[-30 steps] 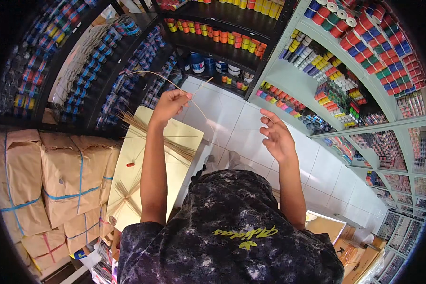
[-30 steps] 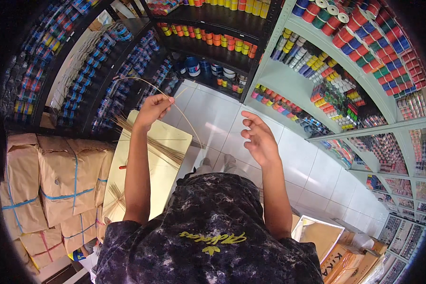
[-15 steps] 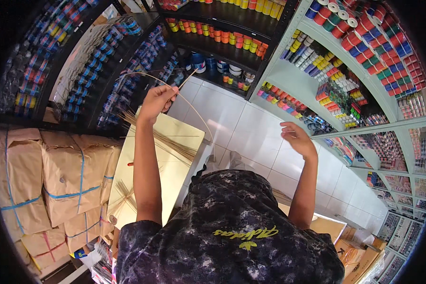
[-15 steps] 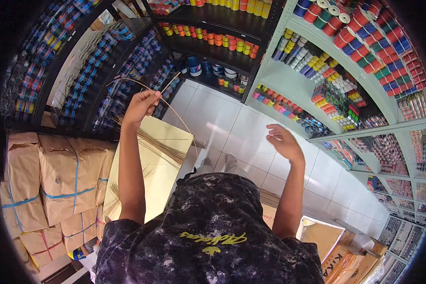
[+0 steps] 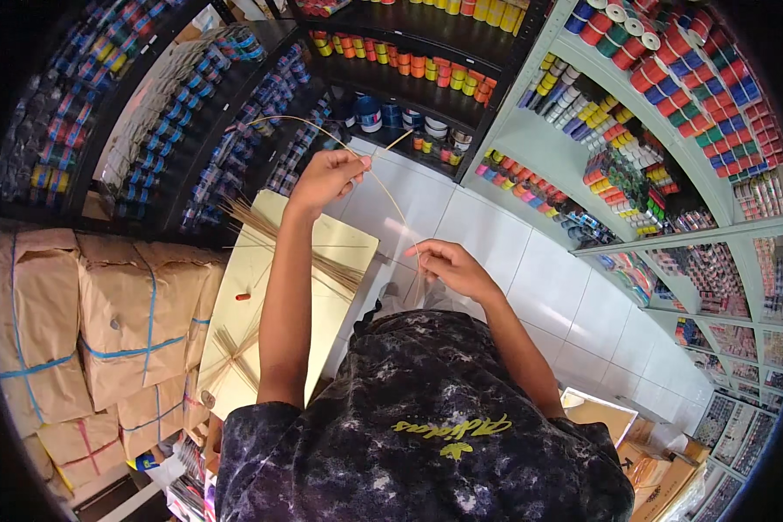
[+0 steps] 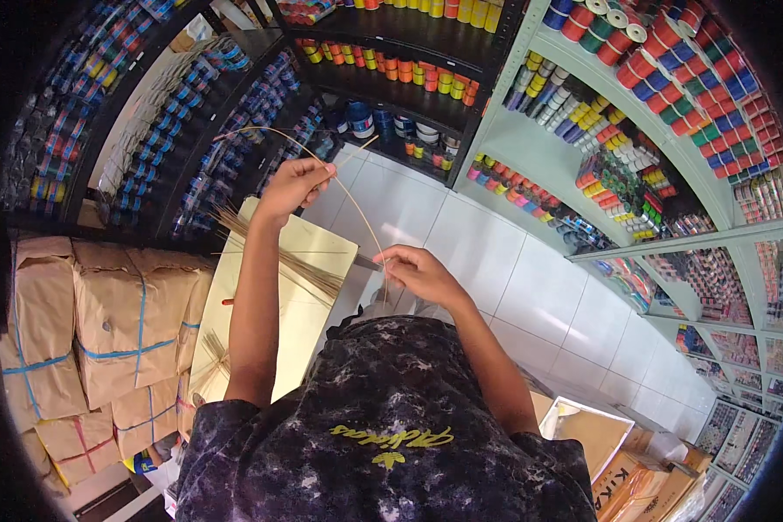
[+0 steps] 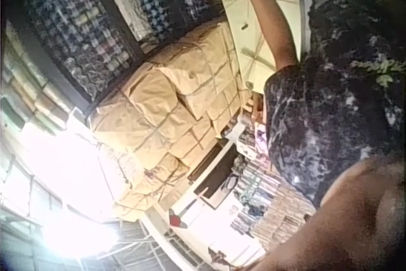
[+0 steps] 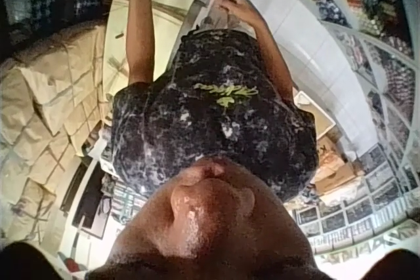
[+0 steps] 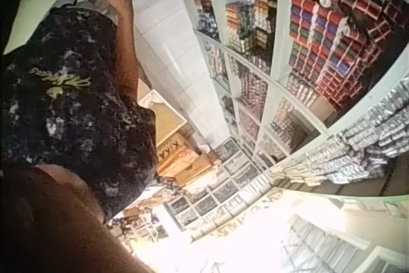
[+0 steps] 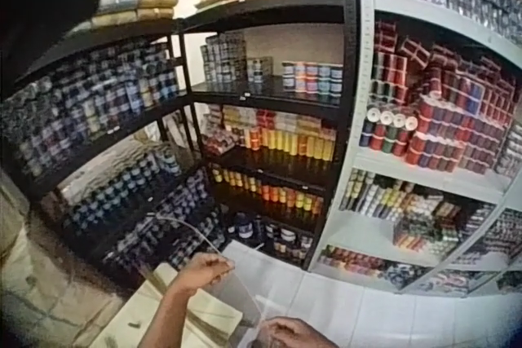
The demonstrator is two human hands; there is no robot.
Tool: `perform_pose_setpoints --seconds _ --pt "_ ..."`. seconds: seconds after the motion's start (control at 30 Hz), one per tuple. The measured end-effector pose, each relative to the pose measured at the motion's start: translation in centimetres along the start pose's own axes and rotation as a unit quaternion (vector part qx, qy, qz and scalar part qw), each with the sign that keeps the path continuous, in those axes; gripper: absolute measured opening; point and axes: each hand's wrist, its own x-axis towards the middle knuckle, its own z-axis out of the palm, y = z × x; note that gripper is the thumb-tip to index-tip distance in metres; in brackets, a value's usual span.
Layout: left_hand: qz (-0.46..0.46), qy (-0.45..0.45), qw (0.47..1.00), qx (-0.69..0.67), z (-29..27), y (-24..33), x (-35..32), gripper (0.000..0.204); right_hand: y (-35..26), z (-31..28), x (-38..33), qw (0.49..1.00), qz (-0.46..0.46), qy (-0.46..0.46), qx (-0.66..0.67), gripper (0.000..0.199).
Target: The person is using string to tie together thin bamboo sticks to assemble the frame of a kite.
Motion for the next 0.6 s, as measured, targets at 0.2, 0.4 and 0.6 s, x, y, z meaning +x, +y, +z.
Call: perform_pose_setpoints --seconds 0.2,0.4,0.6 --pt "0.012 0.011 1.0 -0.002 0.1 -1.4 0.3 0.023 0.1 0.1 -1.4 0.991 -0.042 0.081 -0.095 0.021" --pt "0.006 0.021 1.0 -0.001 0.2 -1.6 0.5 0.024 1.0 -0.5 -2.4 0.987 -0.055 0.128 -0.084 0.02" --pt "-0.006 0.045 0.999 -0.005 -0.4 -1.8 0.5 0.024 -0.3 -0.8 -3.8 0.987 -0.027 0.136 -0.082 0.017"
